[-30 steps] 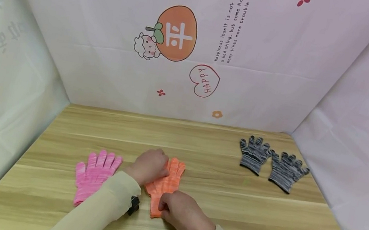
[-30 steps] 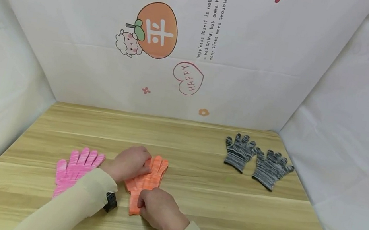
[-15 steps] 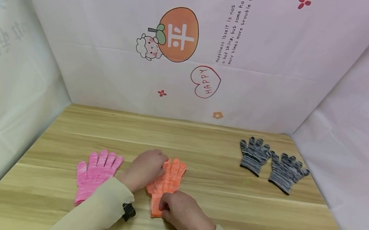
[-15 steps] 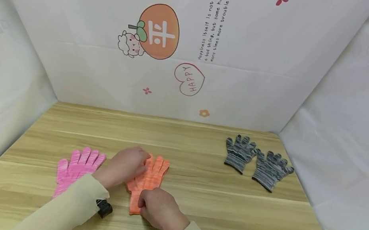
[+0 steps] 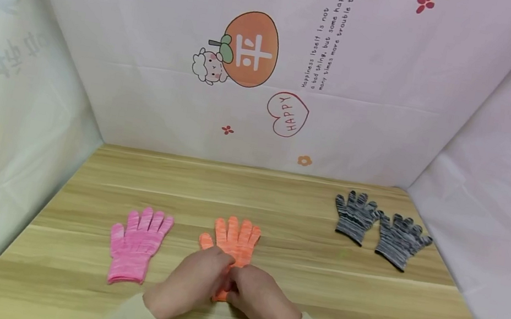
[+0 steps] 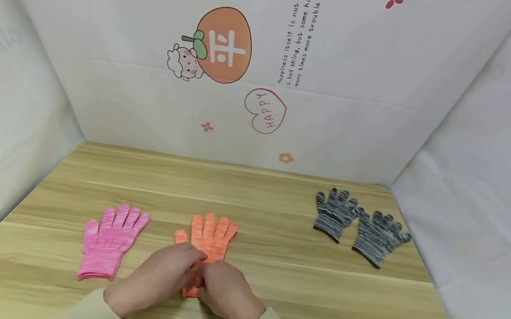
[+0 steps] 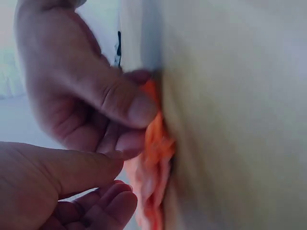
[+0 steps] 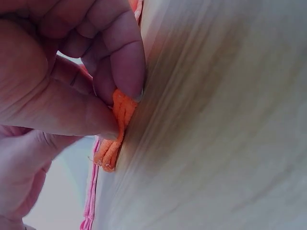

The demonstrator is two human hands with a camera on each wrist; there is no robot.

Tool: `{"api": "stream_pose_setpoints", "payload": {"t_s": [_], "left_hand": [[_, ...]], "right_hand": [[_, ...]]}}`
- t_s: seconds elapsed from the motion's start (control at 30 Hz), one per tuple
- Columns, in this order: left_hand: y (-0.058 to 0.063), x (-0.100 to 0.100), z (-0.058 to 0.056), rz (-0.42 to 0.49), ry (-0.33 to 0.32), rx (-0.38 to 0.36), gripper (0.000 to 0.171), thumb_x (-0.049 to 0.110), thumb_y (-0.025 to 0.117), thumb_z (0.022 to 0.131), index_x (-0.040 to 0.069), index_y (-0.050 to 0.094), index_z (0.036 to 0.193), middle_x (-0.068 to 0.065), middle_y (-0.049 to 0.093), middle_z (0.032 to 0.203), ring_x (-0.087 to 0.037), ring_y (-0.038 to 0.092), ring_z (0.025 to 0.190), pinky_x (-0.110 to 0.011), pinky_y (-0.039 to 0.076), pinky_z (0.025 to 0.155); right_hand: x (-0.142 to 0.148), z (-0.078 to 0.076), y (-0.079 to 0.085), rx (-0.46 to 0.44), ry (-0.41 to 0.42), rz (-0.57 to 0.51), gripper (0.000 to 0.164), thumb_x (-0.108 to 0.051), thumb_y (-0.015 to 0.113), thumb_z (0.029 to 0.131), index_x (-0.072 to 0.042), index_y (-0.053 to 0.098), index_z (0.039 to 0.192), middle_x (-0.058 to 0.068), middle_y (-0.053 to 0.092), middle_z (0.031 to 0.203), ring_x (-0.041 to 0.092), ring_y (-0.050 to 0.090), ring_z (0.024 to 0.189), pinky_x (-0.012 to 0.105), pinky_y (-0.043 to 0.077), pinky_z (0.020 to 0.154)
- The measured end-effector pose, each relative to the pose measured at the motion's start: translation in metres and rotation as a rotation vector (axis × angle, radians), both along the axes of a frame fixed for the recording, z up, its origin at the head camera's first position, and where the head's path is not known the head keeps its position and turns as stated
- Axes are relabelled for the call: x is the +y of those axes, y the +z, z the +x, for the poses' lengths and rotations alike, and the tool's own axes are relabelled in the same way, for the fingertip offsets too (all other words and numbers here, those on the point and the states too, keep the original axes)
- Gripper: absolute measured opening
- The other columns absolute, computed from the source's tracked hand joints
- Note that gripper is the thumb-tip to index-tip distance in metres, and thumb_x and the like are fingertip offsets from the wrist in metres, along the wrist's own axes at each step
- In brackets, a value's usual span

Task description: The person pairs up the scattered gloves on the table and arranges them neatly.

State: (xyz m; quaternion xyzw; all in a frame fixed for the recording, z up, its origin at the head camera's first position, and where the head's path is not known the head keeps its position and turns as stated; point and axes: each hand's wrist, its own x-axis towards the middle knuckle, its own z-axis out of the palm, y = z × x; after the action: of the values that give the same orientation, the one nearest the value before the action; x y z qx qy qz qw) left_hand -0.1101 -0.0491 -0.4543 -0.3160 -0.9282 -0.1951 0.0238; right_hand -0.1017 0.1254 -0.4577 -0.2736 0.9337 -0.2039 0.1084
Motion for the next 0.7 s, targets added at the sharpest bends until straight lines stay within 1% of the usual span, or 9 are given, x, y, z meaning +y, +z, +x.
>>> {"api": "stream_pose_setpoints", "payload": {"t_s": [0.03, 0.07, 0.17, 0.27, 0.33, 0.5, 0.57, 0.63, 0.7], "left_hand": [[-0.002, 0.001, 0.003, 0.015, -0.008, -0.002, 0.006, 0.006, 0.072, 0.092, 0.011, 0.070, 0.091, 0.002, 0.063, 0.082, -0.012, 0.059, 0.076, -0.028, 0.052, 0.065], [-0.004, 0.001, 0.005, 0.026, -0.014, 0.002, 0.010, 0.007, 0.073, 0.092, 0.013, 0.067, 0.088, 0.004, 0.060, 0.080, -0.010, 0.056, 0.073, -0.027, 0.050, 0.063], [-0.009, 0.003, 0.010, 0.039, -0.013, 0.036, 0.016, 0.007, 0.074, 0.092, 0.014, 0.063, 0.084, 0.005, 0.056, 0.077, -0.008, 0.051, 0.070, -0.025, 0.046, 0.061], [-0.012, 0.004, 0.013, 0.022, -0.002, 0.074, 0.016, 0.007, 0.074, 0.092, 0.014, 0.062, 0.084, 0.004, 0.056, 0.079, -0.009, 0.052, 0.070, -0.025, 0.046, 0.060], [-0.013, 0.005, 0.015, 0.008, 0.007, 0.085, 0.015, 0.008, 0.074, 0.092, 0.013, 0.062, 0.085, 0.003, 0.057, 0.080, -0.010, 0.053, 0.071, -0.026, 0.047, 0.060], [-0.016, 0.006, 0.018, -0.026, 0.031, 0.124, 0.011, 0.009, 0.074, 0.092, 0.013, 0.065, 0.088, 0.001, 0.058, 0.082, -0.012, 0.054, 0.070, -0.026, 0.047, 0.060], [-0.017, 0.007, 0.020, -0.035, 0.037, 0.163, 0.010, 0.010, 0.075, 0.091, 0.012, 0.066, 0.088, 0.001, 0.059, 0.081, -0.012, 0.055, 0.068, -0.026, 0.047, 0.059], [-0.020, 0.008, 0.020, -0.047, 0.026, 0.209, 0.009, 0.012, 0.075, 0.090, 0.012, 0.067, 0.087, 0.000, 0.059, 0.079, -0.013, 0.055, 0.066, -0.025, 0.047, 0.058], [-0.021, 0.009, 0.022, -0.066, 0.020, 0.247, 0.010, 0.015, 0.076, 0.090, 0.011, 0.068, 0.087, 0.000, 0.059, 0.079, -0.013, 0.055, 0.065, -0.025, 0.046, 0.057]], "right_hand": [[0.000, 0.000, 0.000, 0.001, -0.003, 0.000, 0.019, -0.009, 0.078, 0.088, -0.018, 0.062, 0.084, -0.011, 0.056, 0.072, 0.004, 0.046, 0.065, 0.023, 0.043, 0.063], [0.001, 0.000, 0.000, -0.003, -0.004, -0.005, 0.020, -0.009, 0.078, 0.088, -0.018, 0.061, 0.084, -0.011, 0.055, 0.072, 0.004, 0.046, 0.064, 0.023, 0.042, 0.062], [0.002, 0.001, -0.001, 0.002, 0.001, -0.011, 0.021, -0.008, 0.077, 0.088, -0.018, 0.060, 0.084, -0.010, 0.053, 0.071, 0.005, 0.044, 0.063, 0.023, 0.041, 0.061], [0.003, 0.001, -0.002, -0.003, 0.008, -0.030, 0.019, -0.007, 0.076, 0.088, -0.018, 0.061, 0.085, -0.011, 0.055, 0.072, 0.004, 0.045, 0.064, 0.023, 0.041, 0.061], [0.004, 0.000, -0.003, -0.012, 0.010, -0.050, 0.018, -0.007, 0.075, 0.088, -0.018, 0.061, 0.084, -0.012, 0.054, 0.071, 0.004, 0.045, 0.064, 0.023, 0.041, 0.062], [0.009, -0.003, -0.001, -0.067, 0.015, -0.111, 0.017, -0.008, 0.075, 0.088, -0.020, 0.063, 0.085, -0.015, 0.056, 0.075, 0.002, 0.048, 0.069, 0.024, 0.042, 0.066], [0.013, -0.005, 0.003, -0.106, 0.009, -0.120, 0.015, -0.009, 0.075, 0.089, -0.020, 0.066, 0.087, -0.015, 0.058, 0.079, 0.002, 0.050, 0.072, 0.024, 0.044, 0.068], [0.018, -0.009, 0.009, -0.137, -0.010, -0.119, 0.011, -0.009, 0.074, 0.089, -0.019, 0.069, 0.090, -0.013, 0.062, 0.082, 0.003, 0.053, 0.073, 0.026, 0.047, 0.070], [0.024, -0.014, 0.014, -0.137, -0.041, -0.107, 0.008, -0.009, 0.072, 0.091, -0.018, 0.070, 0.091, -0.012, 0.064, 0.084, 0.004, 0.055, 0.074, 0.028, 0.049, 0.070]]}}
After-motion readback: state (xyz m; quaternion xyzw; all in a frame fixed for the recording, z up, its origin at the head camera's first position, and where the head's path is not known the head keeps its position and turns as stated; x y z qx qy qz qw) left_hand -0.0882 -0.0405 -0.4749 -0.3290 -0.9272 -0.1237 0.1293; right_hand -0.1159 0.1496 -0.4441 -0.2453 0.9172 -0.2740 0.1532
